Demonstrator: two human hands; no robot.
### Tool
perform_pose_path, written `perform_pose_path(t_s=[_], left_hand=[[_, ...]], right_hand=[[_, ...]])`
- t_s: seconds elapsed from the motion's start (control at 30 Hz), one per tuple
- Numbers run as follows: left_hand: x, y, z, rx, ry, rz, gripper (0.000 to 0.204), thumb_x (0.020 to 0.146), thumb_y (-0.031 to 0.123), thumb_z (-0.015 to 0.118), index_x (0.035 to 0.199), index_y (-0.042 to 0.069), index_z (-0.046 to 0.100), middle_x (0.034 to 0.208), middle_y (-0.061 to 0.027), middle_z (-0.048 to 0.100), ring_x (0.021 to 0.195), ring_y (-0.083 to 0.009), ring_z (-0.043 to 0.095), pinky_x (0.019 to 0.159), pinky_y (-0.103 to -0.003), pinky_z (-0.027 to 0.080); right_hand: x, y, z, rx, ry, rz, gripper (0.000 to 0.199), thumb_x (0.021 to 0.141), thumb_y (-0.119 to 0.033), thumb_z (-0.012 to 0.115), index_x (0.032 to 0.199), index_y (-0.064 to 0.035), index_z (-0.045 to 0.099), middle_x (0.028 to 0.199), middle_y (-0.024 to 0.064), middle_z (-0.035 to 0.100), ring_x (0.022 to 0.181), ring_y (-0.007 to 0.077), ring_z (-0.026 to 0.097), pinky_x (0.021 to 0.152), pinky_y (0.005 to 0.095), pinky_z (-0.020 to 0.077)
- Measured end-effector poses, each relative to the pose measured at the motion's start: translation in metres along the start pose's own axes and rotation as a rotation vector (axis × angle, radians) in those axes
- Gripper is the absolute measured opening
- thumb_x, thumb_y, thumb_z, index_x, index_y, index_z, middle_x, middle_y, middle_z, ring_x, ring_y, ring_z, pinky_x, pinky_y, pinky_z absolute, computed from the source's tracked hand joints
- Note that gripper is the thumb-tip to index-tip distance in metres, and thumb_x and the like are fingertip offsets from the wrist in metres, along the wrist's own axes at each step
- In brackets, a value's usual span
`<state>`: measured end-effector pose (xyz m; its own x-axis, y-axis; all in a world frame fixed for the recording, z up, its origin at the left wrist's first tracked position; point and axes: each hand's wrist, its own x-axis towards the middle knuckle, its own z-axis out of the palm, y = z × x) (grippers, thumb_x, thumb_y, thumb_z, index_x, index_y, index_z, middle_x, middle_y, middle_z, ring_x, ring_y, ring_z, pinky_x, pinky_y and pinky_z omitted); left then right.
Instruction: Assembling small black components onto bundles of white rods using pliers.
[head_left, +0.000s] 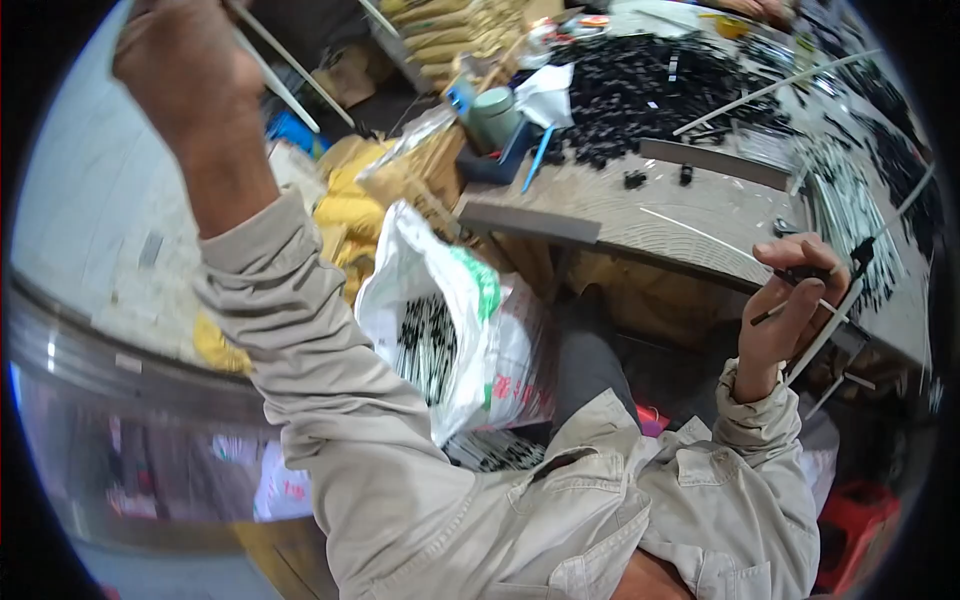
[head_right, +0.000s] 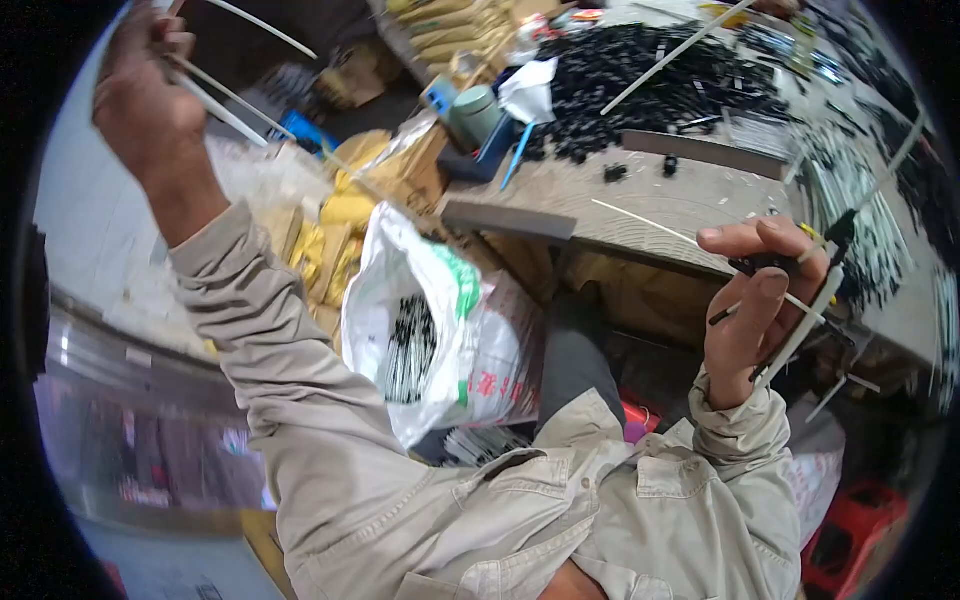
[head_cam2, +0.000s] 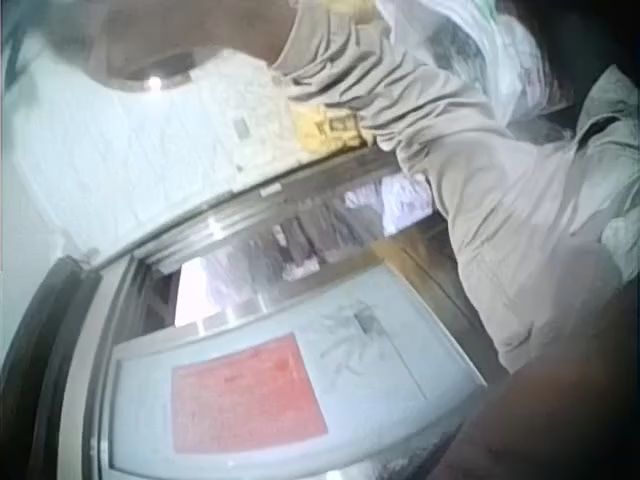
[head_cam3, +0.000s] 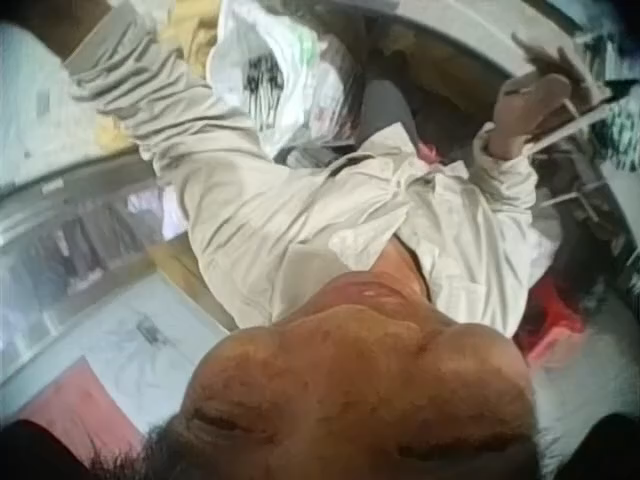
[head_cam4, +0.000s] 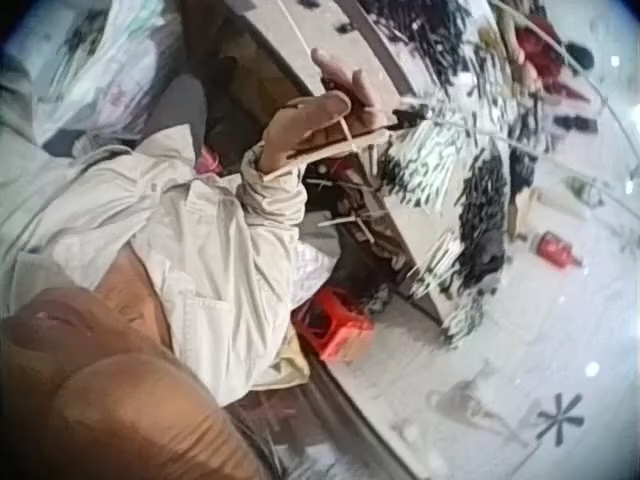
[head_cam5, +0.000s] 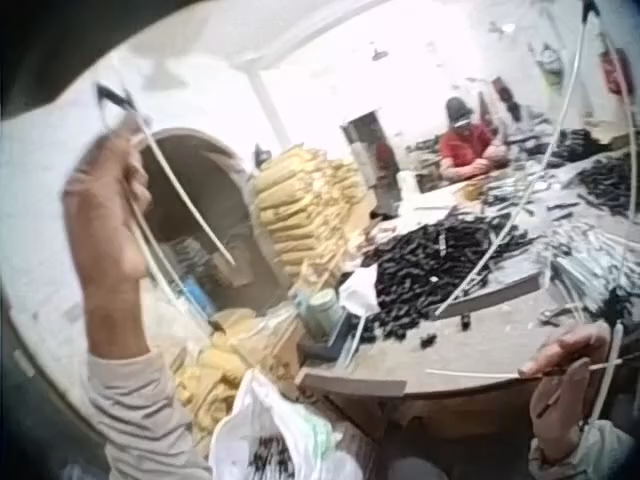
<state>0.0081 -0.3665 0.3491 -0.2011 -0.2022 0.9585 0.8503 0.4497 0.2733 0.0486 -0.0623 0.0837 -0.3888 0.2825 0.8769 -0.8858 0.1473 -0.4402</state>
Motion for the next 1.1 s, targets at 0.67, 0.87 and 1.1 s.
perform_pose_path(t_s=[0.67, 0.87, 1.1], left_hand=[[-0.248, -0.066, 0.111, -1.192, 0.056, -1.12, 0.037, 0.081, 0.041, 0.061, 0.102, 0.012, 0.057, 0.062, 0.0031, 0.046, 0.048, -0.0067, 0.034, 0.042, -0.021, 0.025], [-0.318, -0.079, 0.054, -0.859, 0.662, -1.17, 0.023, 0.089, 0.035, 0.053, 0.096, 0.013, 0.056, 0.066, 0.0029, 0.049, 0.049, -0.0072, 0.039, 0.044, -0.021, 0.03], [-0.341, -0.058, 0.001, -0.906, 0.773, -1.131, 0.023, 0.089, 0.033, 0.053, 0.095, 0.01, 0.053, 0.067, 0.0009, 0.048, 0.045, -0.0062, 0.035, 0.04, -0.019, 0.029]], right_hand=[[-0.003, -0.04, -0.092, -0.035, -0.355, 0.732, 0.015, 0.082, -0.005, 0.052, 0.093, 0.0042, 0.053, 0.06, 0.0055, 0.054, 0.047, 0.0074, 0.046, 0.043, 0.0174, 0.0355], [-0.051, -0.045, -0.093, -0.115, -0.277, 0.814, 0.012, 0.085, -0.007, 0.052, 0.095, -0.0006, 0.049, 0.073, 0.0075, 0.058, 0.057, 0.0076, 0.051, 0.047, 0.0171, 0.0376], [-0.073, 0.011, -0.052, 0.081, -0.171, 0.717, 0.017, 0.091, -0.007, 0.041, 0.105, -0.0008, 0.049, 0.115, 0.0142, 0.057, 0.051, 0.0049, 0.048, 0.048, 0.0172, 0.041]])
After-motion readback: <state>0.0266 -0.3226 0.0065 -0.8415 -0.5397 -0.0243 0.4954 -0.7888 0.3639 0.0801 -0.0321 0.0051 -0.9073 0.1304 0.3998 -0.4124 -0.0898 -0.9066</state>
